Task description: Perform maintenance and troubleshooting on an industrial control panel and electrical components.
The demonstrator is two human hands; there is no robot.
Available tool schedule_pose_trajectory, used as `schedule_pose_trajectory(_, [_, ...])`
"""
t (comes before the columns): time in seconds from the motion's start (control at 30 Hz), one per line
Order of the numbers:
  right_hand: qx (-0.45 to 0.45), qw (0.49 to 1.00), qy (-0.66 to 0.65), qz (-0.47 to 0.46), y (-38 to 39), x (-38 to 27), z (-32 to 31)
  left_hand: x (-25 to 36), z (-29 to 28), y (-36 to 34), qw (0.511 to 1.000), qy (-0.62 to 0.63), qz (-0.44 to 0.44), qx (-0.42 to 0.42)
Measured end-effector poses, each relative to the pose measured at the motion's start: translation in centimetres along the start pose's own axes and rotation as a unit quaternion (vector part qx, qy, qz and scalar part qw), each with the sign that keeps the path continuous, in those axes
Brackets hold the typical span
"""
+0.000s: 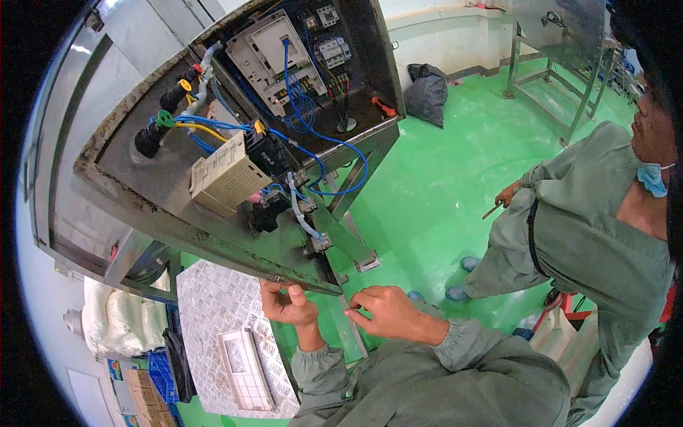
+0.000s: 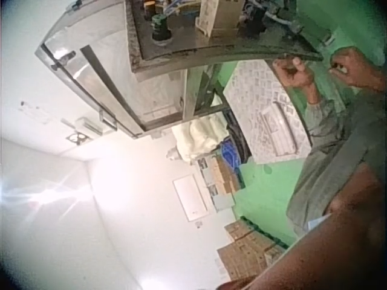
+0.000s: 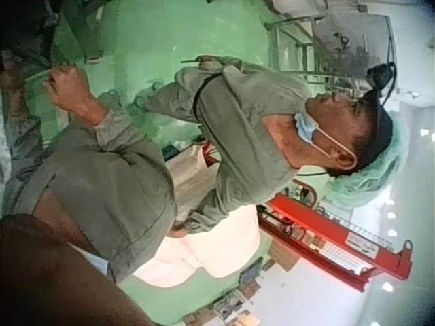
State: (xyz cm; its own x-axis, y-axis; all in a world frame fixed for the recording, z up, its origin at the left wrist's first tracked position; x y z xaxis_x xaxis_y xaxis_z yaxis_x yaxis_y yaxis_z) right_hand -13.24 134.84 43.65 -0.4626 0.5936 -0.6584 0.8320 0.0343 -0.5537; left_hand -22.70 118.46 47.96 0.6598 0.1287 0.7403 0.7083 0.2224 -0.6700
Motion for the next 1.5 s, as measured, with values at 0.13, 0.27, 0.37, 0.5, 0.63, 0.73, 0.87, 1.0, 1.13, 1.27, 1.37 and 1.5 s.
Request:
schedule_pose_trajectory(0.13, [-0.003, 1.0, 0.009, 0.0, 0.1, 0.2, 0.0, -0.2, -0.1, 0.1, 1.0, -0.006, -0.007, -0.001])
schedule_pose_trajectory(0.27, [0.02, 1.0, 0.011, -0.017, 0.3, 0.2, -0.2, -0.1, -0.3, 0.3, 1.0, -0.014, -0.01, 0.002])
schedule_pose_trajectory(0.37, [0.027, 0.999, 0.014, -0.016, 0.4, 0.3, -0.4, -0.5, -0.6, 0.5, 0.999, -0.038, -0.014, 0.011])
schedule_pose_trajectory(0.5, [0.03, 0.999, 0.011, -0.014, 0.4, 0.4, -0.6, -0.3, -0.4, 0.4, 0.999, -0.003, 0.03, 0.019])
schedule_pose_trajectory(0.63, [0.028, 1.0, 0.005, -0.005, 0.4, 0.5, -0.8, -0.3, -0.2, 0.4, 1.0, 0.01, 0.017, 0.025])
schedule_pose_trajectory(0.73, [0.002, 1.0, -0.002, 0.014, 0.4, 0.6, -0.7, -0.2, 0.0, 0.4, 0.999, 0.013, 0.028, 0.015])
schedule_pose_trajectory(0.87, [0.006, 1.0, -0.006, 0.012, 0.7, 0.8, -0.5, -0.1, 0.2, 0.4, 0.999, 0.023, 0.024, 0.008])
schedule_pose_trajectory(1.0, [0.03, 1.0, 0.009, 0.003, 0.9, 0.8, -1.0, -0.2, 0.4, 0.6, 1.0, 0.018, -0.014, 0.008])
schedule_pose_trajectory(1.13, [0.025, 1.0, 0.009, 0.006, 1.0, 0.6, -1.0, -0.2, -0.1, 0.7, 1.0, -0.001, -0.016, 0.021])
schedule_pose_trajectory(1.27, [0.03, 0.999, 0.013, -0.001, 1.1, 0.4, -1.1, 0.4, 0.0, 0.6, 1.0, -0.011, -0.012, 0.021])
schedule_pose_trajectory(1.37, [0.031, 0.999, 0.012, 0.0, 1.3, 0.4, -1.0, 1.3, 0.4, 0.4, 1.0, -0.009, 0.004, 0.012])
schedule_pose_trajectory(1.5, [0.025, 1.0, 0.013, 0.006, 1.7, 0.6, -0.6, 1.4, 0.4, 0.5, 1.0, -0.004, 0.016, 0.017])
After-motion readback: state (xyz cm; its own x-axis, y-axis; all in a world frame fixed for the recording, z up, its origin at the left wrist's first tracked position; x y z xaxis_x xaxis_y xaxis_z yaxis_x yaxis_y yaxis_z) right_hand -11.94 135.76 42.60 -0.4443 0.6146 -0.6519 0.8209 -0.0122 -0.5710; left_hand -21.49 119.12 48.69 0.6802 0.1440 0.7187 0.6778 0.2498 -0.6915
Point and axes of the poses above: each hand's wrist, its own y-axis away from the middle knuckle, its own z-axis out of the palm, x = y × z, the point moved 9 cm from there along -y, towards the middle knuckle, and after that the axes turned 9 degrees about -z, right-handed, at the moved point
